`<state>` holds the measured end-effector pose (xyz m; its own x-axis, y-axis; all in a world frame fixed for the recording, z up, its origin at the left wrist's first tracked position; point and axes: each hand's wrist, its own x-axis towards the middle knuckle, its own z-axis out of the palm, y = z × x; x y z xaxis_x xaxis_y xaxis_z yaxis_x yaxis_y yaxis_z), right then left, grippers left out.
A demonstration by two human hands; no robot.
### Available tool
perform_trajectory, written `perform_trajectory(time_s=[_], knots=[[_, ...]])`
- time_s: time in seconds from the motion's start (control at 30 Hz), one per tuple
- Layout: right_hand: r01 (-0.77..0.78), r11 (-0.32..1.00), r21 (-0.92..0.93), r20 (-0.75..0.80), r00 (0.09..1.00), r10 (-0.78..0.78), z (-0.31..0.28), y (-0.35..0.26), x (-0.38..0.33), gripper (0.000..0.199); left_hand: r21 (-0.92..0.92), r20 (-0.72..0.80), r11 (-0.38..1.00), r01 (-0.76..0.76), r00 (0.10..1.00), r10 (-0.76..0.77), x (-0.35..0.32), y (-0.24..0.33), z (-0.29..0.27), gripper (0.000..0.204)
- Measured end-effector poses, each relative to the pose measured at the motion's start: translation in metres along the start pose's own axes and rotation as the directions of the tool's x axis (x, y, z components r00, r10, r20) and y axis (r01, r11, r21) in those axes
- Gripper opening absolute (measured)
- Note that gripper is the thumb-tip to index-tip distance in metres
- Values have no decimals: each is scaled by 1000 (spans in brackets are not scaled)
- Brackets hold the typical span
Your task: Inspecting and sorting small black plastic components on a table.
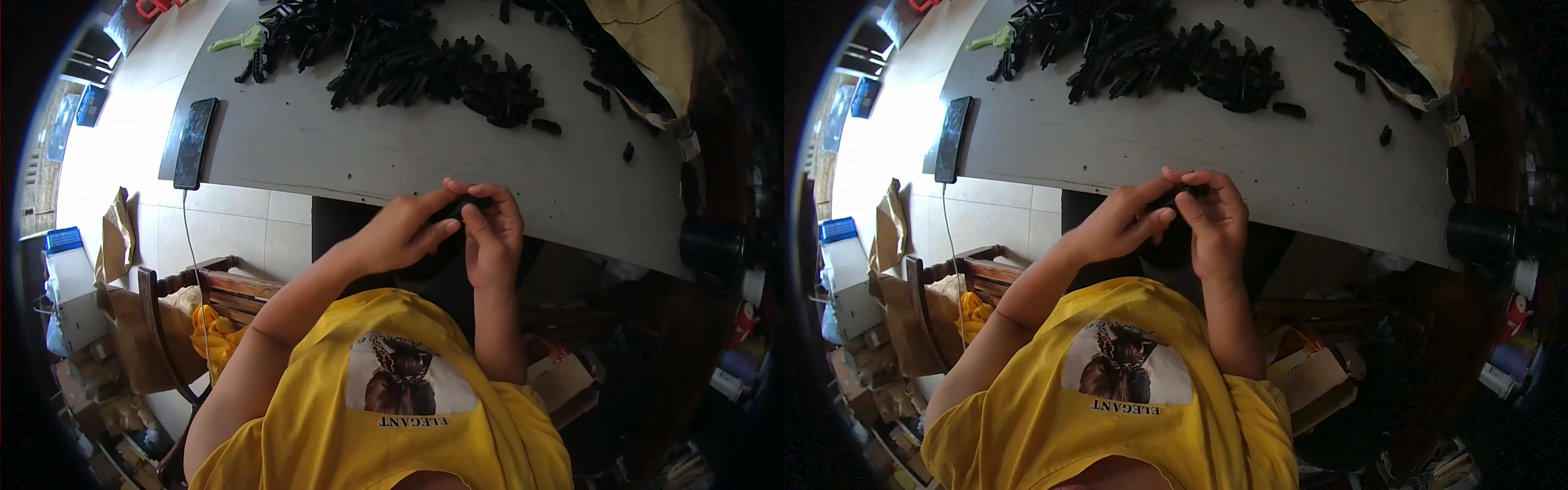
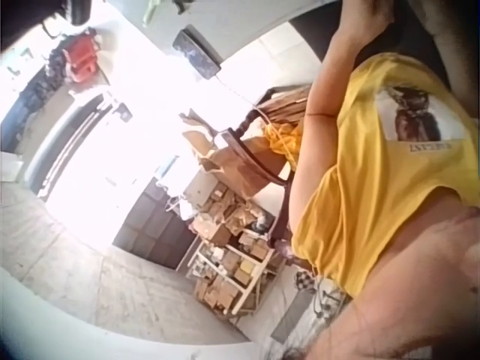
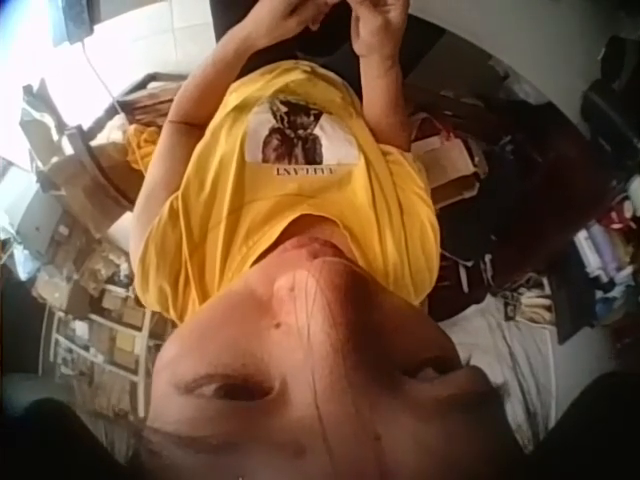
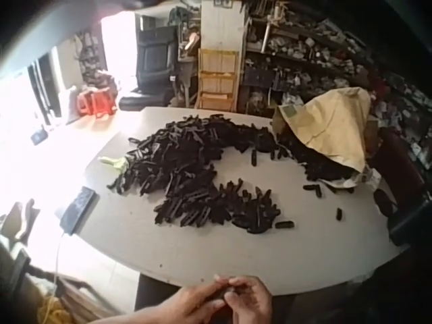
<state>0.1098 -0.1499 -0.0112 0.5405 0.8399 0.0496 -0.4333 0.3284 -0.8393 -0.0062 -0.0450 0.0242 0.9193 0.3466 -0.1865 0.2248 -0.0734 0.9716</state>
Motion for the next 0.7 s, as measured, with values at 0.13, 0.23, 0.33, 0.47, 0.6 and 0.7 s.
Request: perform_trajectory(time_s=[0.13, 0.23, 0.33, 0.47, 0.6, 0.7], knots=[[121, 943, -309, -312, 924, -220, -35, -13, 43, 31, 673, -350, 724, -153, 796, 493, 45, -33, -36, 28], [53, 137, -989, -38, 810, -585, -87, -20, 87, 29, 814, -480, 574, 87, 658, 580, 71, -38, -67, 26], [-91, -170, -981, -6, 894, -448, -108, -26, 100, 27, 827, -508, 526, 197, 662, 551, 84, -44, -82, 21], [-88, -127, -988, -29, 912, -409, -103, -25, 84, 27, 792, -552, 564, 233, 667, 500, 70, -51, -88, 13], [67, 465, -883, 11, 993, -121, -44, -32, 43, 25, 518, -631, 841, 158, 734, 251, 41, -39, -67, 13], [389, 447, -806, 332, 921, -202, -7, -21, 34, 20, 309, -508, 948, -76, 829, 232, 29, -17, -31, 17]])
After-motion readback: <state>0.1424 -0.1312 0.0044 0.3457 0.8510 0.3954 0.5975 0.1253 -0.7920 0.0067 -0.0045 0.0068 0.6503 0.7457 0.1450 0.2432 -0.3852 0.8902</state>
